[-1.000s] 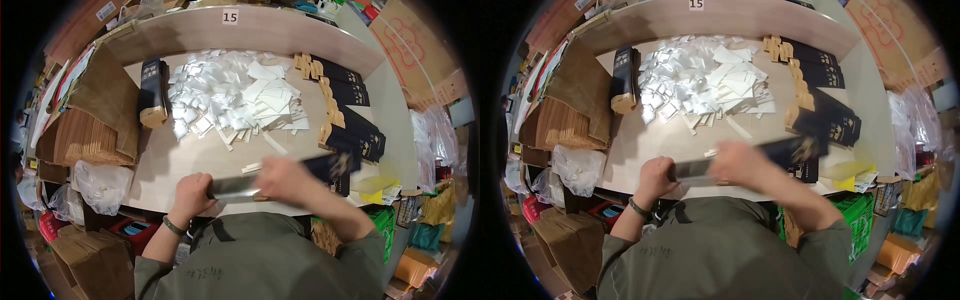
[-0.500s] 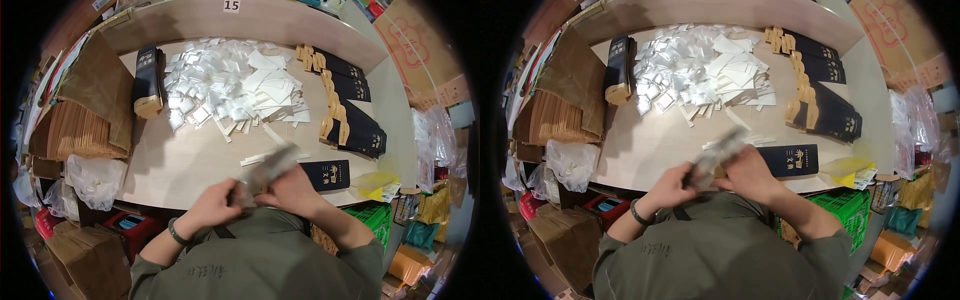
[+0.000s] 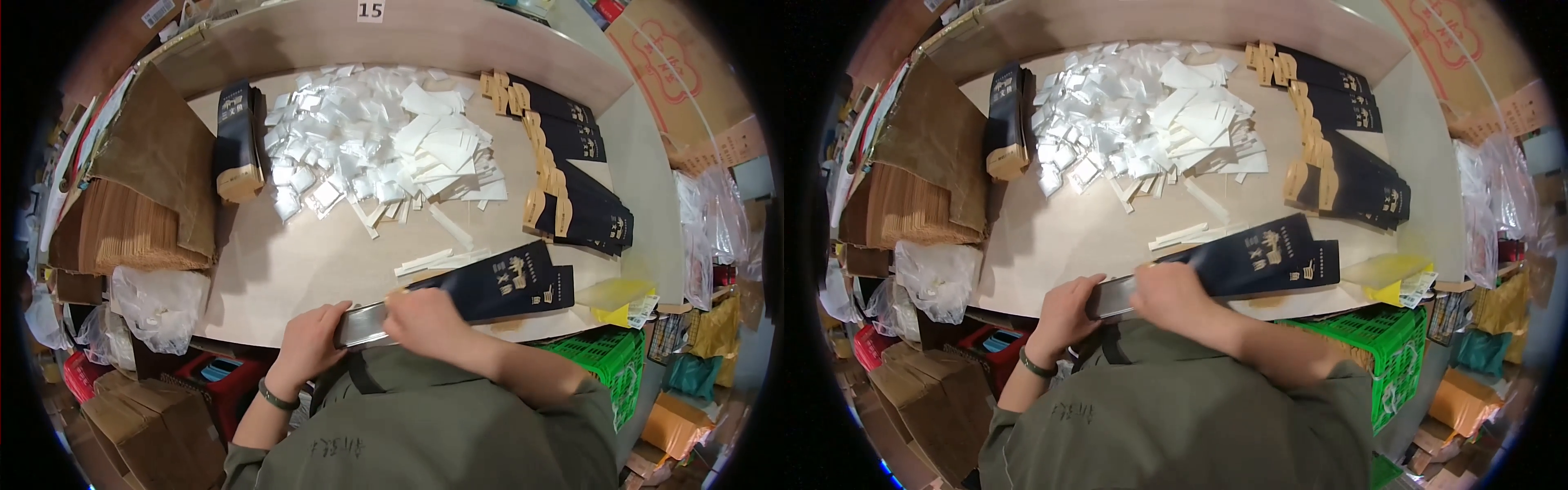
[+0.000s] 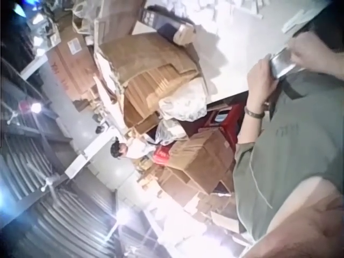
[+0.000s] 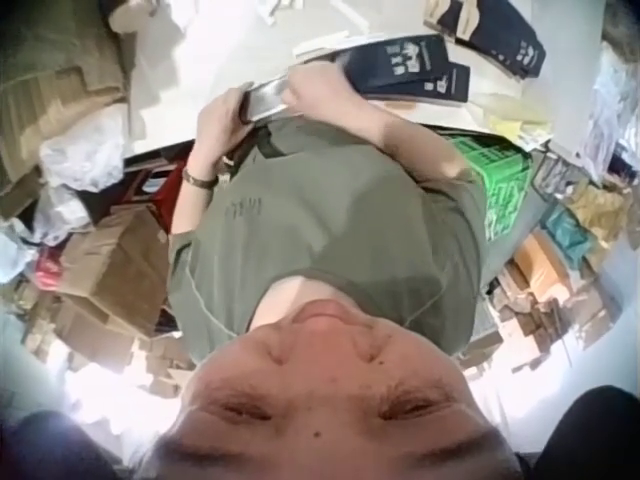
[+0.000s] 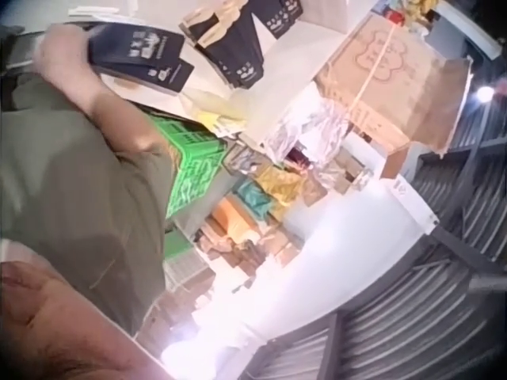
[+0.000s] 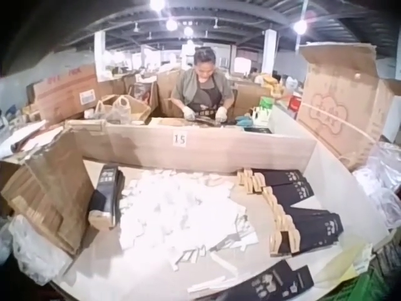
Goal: Packaging small white rectangular packets into dark paper sleeves at a factory workstation.
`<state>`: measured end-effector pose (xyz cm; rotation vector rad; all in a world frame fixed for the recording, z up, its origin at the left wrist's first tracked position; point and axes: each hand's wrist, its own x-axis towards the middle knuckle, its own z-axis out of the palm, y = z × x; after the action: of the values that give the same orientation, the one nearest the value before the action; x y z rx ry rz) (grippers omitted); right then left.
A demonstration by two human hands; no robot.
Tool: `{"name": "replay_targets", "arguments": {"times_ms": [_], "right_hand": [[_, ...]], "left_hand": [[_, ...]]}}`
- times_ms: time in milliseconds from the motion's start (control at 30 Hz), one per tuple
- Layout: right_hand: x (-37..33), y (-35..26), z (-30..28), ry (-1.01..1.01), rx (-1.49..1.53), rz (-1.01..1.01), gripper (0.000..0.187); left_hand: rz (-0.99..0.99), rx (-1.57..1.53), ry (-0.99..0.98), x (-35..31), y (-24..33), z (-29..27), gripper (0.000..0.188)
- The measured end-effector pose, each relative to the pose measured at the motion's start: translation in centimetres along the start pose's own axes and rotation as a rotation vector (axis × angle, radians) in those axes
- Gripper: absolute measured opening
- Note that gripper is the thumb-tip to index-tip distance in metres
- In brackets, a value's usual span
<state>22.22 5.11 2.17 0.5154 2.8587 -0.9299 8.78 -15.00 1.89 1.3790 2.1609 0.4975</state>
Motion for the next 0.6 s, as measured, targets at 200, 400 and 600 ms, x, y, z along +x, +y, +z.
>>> {"name": "replay_targets", "arguments": {"times_ms": [200, 400, 600], "right_hand": [[5.3, 4.9, -6.7, 0.065, -0.105, 0.095, 0.028], [6.5, 9.8, -5.4, -0.187, -0.308, 0.168, 0.025], [4.5, 10.7, -6.8, -0.074, -0.179, 0.145, 0.018]], "left_hand": [[0.267, 0.097, 0.284, 7.2, -1.2, -3.6, 0.078], [0.263, 0.493, 0.42, 24.6, -1.4, -7.3, 0.082], [0.146, 0.487, 0.164, 25.2, -5.7, -7.1, 0.078]]}}
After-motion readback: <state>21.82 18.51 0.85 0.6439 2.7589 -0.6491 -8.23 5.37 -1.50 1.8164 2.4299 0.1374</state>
